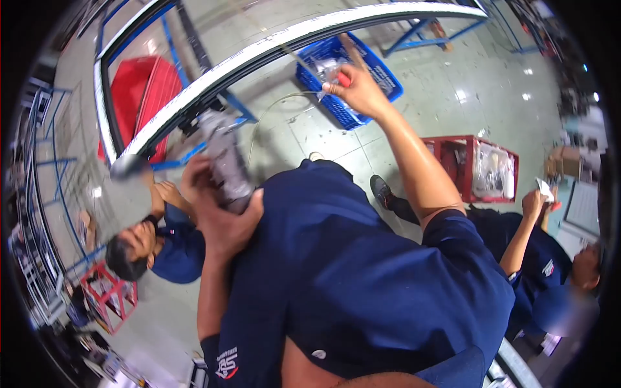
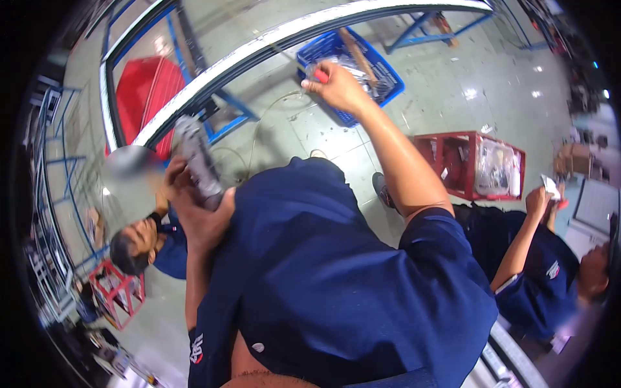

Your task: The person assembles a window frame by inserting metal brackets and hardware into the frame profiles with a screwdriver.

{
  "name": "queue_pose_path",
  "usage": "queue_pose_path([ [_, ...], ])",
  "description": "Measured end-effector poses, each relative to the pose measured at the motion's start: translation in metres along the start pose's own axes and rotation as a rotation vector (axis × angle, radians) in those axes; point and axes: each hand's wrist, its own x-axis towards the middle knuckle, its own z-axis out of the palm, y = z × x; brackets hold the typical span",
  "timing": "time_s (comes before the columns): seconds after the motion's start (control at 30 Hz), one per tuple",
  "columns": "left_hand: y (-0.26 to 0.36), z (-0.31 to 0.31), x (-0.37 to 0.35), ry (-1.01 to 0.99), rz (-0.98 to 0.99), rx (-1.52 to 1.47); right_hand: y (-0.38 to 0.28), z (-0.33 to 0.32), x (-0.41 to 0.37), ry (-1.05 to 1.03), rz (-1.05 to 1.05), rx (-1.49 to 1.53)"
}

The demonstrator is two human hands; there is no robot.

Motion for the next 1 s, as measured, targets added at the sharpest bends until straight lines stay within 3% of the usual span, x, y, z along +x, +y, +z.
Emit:
queue_pose_path([
  [0.1, -0.015, -0.003, 0.003, 0.004, 0.006, -0.126, 0.053, 0.013, -0.026, 0.039, 0.138, 0.171],
  [0.13, -0.018, -0.003, 0.004, -0.003, -0.009, -0.178, 0.069, 0.012, -0.031, -0.035, 0.308, 0.104],
  [0.23, -0.016, 0.001, 0.014, -0.084, -0.012, -0.187, 0.112, 0.022, -0.049, 0.051, 0.425, 0.154],
  [0.33, -0.01, 0.012, 0.026, -0.16, 0.071, -0.2, 0.156, 0.028, -0.063, 0.361, 0.515, 0.093],
  [0.37, -0.001, 0.013, 0.03, -0.22, 0.06, -0.017, 0.174, 0.031, -0.067, 0.504, 0.474, 0.094],
  [0.4, -0.01, 0.016, 0.029, -0.221, 0.035, 0.087, 0.202, 0.024, -0.067, 0.365, 0.588, 0.133],
  [0.43, -0.009, 0.027, 0.033, -0.255, -0.001, -0.144, 0.205, 0.013, -0.065, 0.311, 0.638, 0.06],
  [0.47, -0.006, 0.039, 0.04, -0.25, 0.062, -0.199, 0.244, 0.021, -0.065, 0.428, 0.587, 0.155],
  [0.5, 0.0, 0.047, 0.039, -0.237, -0.004, -0.169, 0.269, 0.022, -0.061, 0.487, 0.632, 0.1],
  [0.53, -0.002, 0.052, 0.044, -0.282, 0.015, -0.138, 0.295, 0.013, -0.054, 0.441, 0.708, 0.063],
  [0.57, 0.01, 0.058, 0.048, -0.254, 0.168, 0.059, 0.294, 0.002, -0.051, 0.48, 0.566, 0.012],
  [0.6, 0.007, 0.07, 0.049, -0.217, 0.184, -0.09, 0.338, -0.001, -0.042, 0.486, 0.518, 0.064],
  [0.67, 0.011, 0.08, 0.048, -0.242, 0.088, -0.185, 0.359, -0.026, -0.021, 0.331, 0.758, 0.416],
  [0.73, 0.018, 0.085, 0.046, -0.193, 0.08, -0.146, 0.386, -0.037, 0.002, 0.427, 0.604, 0.116],
  [0.83, 0.021, 0.09, 0.036, -0.114, 0.02, -0.156, 0.432, -0.053, 0.038, 0.423, 0.469, -0.075],
  [0.93, 0.024, 0.096, 0.019, -0.005, -0.128, -0.238, 0.444, -0.054, 0.066, 0.515, 0.324, 0.071],
  [1.0, 0.024, 0.093, 0.012, 0.055, -0.225, -0.277, 0.429, -0.059, 0.087, 0.417, 0.312, 0.024],
])
